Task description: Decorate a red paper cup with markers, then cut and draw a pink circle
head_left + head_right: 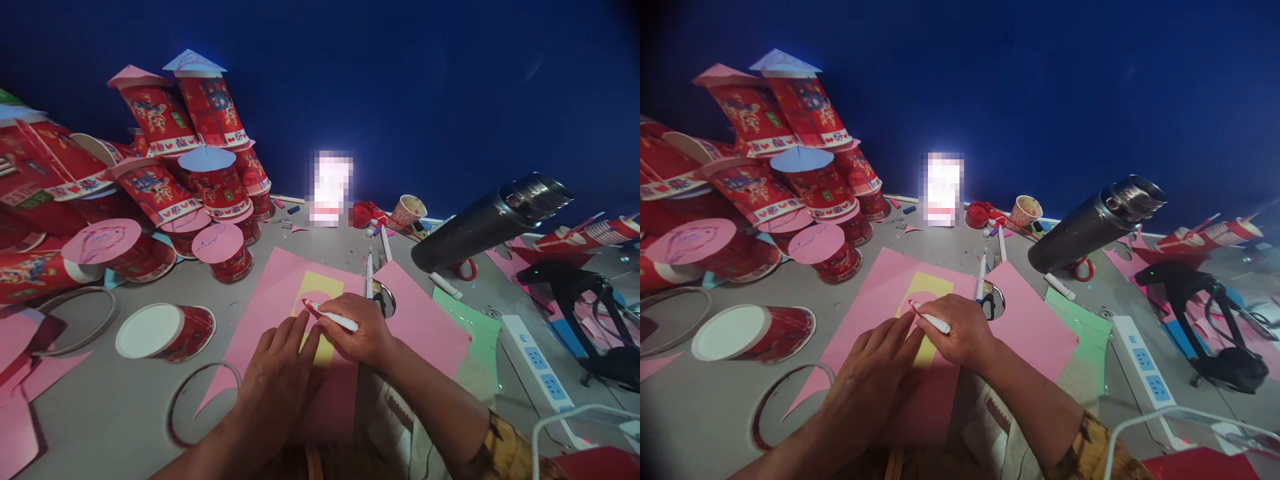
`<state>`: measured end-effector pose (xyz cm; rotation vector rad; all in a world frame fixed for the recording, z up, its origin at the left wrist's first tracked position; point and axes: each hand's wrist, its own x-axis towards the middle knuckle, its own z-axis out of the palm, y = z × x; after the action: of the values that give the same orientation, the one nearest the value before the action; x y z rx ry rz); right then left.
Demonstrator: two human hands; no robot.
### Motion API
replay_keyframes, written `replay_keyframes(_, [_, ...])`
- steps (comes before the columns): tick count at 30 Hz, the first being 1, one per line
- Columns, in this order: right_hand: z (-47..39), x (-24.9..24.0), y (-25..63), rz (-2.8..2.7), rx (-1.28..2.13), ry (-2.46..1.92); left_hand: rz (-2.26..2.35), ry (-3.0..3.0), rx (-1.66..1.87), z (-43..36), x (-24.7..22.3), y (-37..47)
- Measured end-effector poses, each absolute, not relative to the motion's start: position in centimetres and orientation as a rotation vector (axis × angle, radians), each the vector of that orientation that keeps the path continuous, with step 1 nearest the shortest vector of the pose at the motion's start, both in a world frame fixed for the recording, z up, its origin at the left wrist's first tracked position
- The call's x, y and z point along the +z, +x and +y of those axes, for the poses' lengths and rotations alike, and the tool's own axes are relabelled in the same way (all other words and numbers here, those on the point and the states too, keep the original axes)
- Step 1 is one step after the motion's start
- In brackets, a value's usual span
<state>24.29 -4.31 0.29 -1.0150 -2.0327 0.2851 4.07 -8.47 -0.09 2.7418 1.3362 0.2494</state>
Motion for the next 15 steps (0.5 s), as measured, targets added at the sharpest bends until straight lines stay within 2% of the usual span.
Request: replay_keyframes(15, [-4.70,0.52,24.36,-2.061,0.222,-1.039,1.323,2.743,0.232,-8.34,0.44,4.22])
